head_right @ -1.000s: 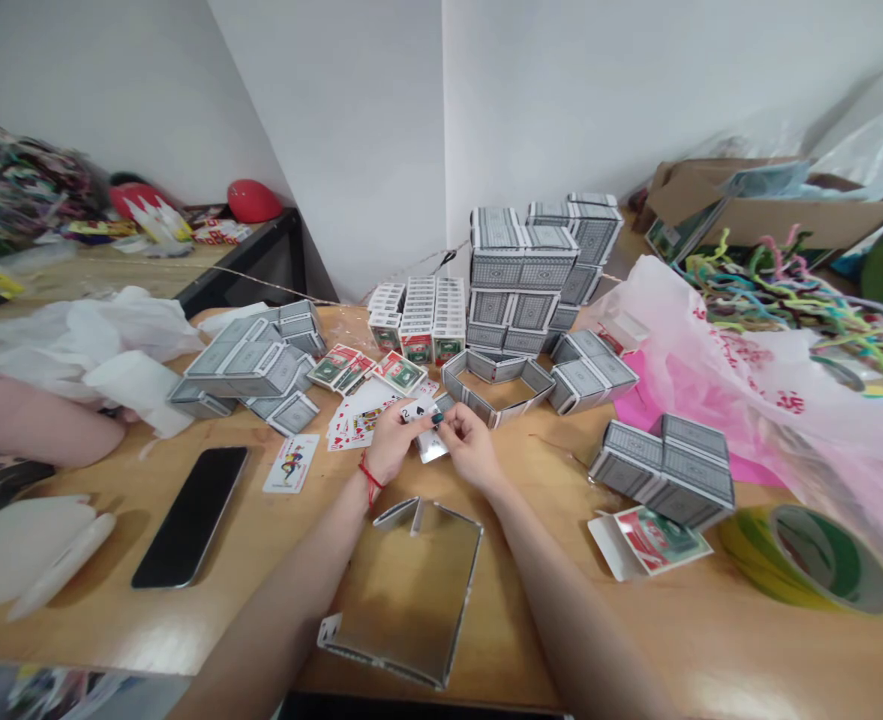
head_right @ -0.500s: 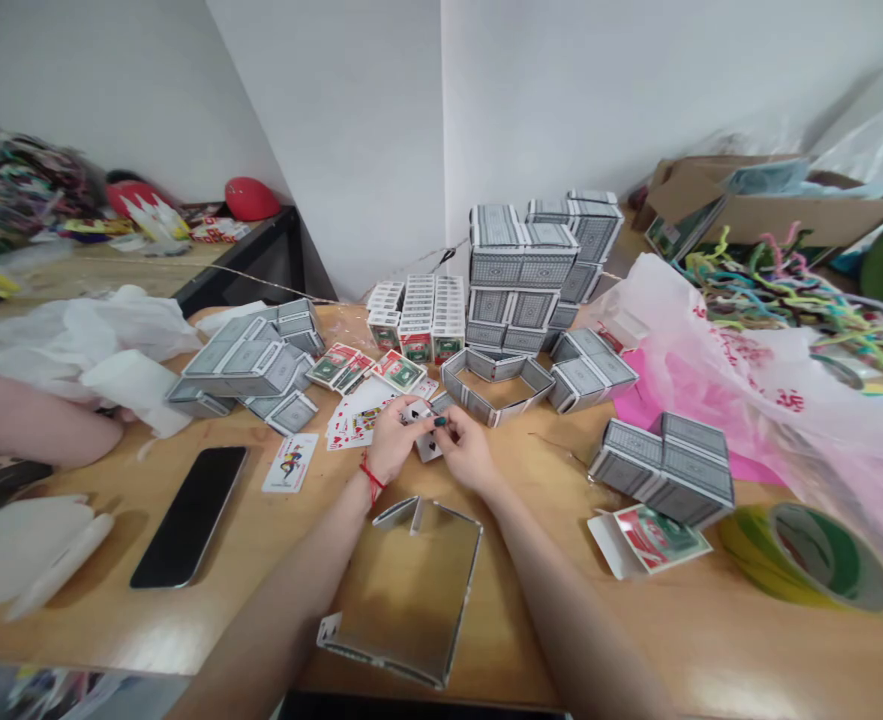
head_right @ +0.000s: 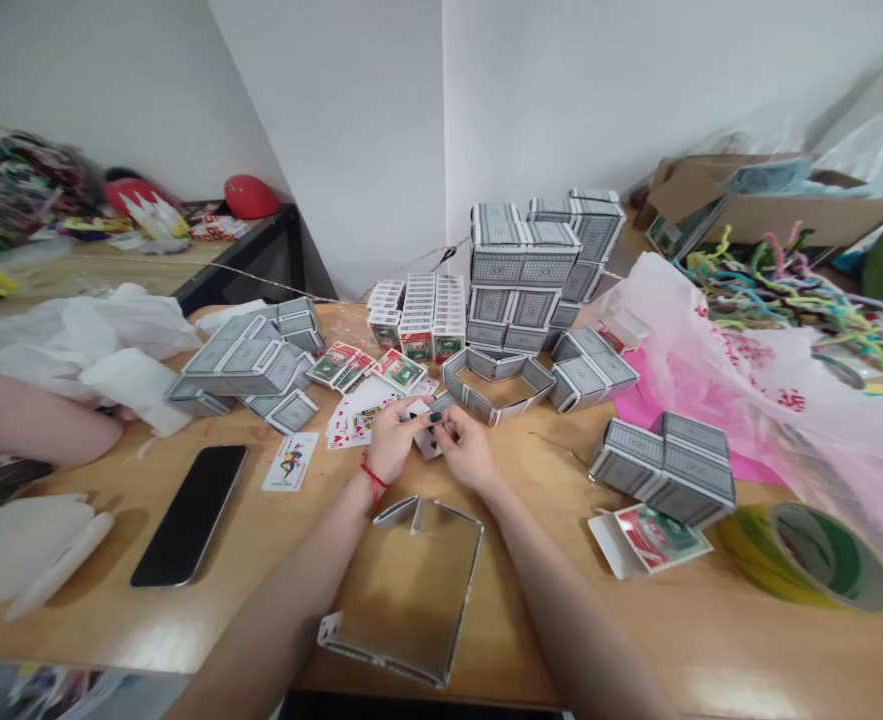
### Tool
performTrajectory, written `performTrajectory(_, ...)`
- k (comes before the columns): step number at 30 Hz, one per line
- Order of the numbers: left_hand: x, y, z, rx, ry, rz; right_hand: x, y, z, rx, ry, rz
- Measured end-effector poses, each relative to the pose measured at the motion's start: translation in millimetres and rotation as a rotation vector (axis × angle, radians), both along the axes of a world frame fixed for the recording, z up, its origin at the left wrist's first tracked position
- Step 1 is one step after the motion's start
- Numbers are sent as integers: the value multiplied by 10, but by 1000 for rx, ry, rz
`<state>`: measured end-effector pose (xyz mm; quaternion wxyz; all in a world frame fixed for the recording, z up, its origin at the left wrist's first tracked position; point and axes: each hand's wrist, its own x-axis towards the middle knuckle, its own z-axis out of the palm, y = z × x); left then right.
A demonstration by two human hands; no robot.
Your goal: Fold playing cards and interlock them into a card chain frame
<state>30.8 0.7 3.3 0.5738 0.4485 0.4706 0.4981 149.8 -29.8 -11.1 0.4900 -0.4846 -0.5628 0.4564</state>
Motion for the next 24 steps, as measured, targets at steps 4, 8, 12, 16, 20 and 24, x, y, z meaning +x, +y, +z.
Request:
performTrajectory(4,-10,18,-35,-1,-38,35,6,-8,0,24,-46,-37)
performTrajectory(8,-25,54,-102,12,-106,33,19,2,26,97,-114,-134)
performTrajectory(12,-37,52,-114,107,-14,65,42,10,80,238,-208,-241)
performTrajectory(16,-51,7,-75,236,175,90,69,2,89,276,-241,-303)
performTrajectory(20,-59,-36,-43,410,342,31,91,-4,34,273,-248,-327)
performTrajectory(24,-61,-47,-37,513,453,-2,99,0,-17,305,-301,-320)
